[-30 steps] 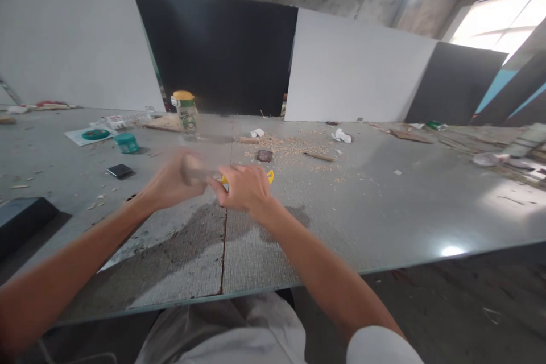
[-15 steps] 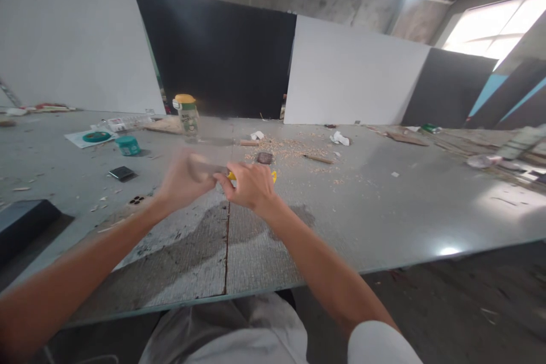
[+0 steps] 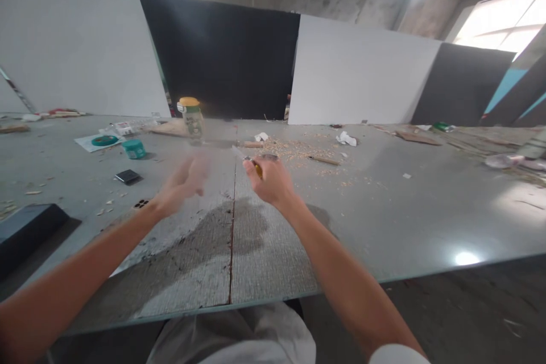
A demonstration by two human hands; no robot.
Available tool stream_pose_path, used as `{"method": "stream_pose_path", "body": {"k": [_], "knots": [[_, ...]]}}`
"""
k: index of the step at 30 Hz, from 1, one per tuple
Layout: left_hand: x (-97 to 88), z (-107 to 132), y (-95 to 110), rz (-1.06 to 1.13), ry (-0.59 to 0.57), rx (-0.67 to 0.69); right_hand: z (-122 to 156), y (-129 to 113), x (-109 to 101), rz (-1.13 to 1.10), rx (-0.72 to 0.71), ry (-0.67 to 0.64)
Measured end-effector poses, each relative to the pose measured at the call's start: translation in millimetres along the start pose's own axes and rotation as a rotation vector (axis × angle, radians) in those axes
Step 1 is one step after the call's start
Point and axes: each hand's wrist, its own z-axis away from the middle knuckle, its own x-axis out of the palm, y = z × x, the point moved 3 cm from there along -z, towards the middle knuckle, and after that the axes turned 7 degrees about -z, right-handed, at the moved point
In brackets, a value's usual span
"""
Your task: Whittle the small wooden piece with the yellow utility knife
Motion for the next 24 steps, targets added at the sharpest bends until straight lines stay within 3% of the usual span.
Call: {"method": "stream_pose_path", "body": {"k": [3,9,19,24], "knots": [[2.6,1.0,1.8,0.172,-0.119,-0.066,10.6,-24.3,6.1,0.000,-0.075,-0.120],[5.3,1.5,2.5,0.019,-0.100,-0.015,20.8,-42.2,17.1,0.072,-0.100,-0.228],[9.4,-0.2,1.5,-0.149,-0.014,0.136,24.2,-53.7,22.3,0.217,-0.127,-0.184],[3.8,0.6,3.0,-0.078,-0.104,0.132,17.3,-39.9,12.4,0.247,-0.190,-0.095]]}}
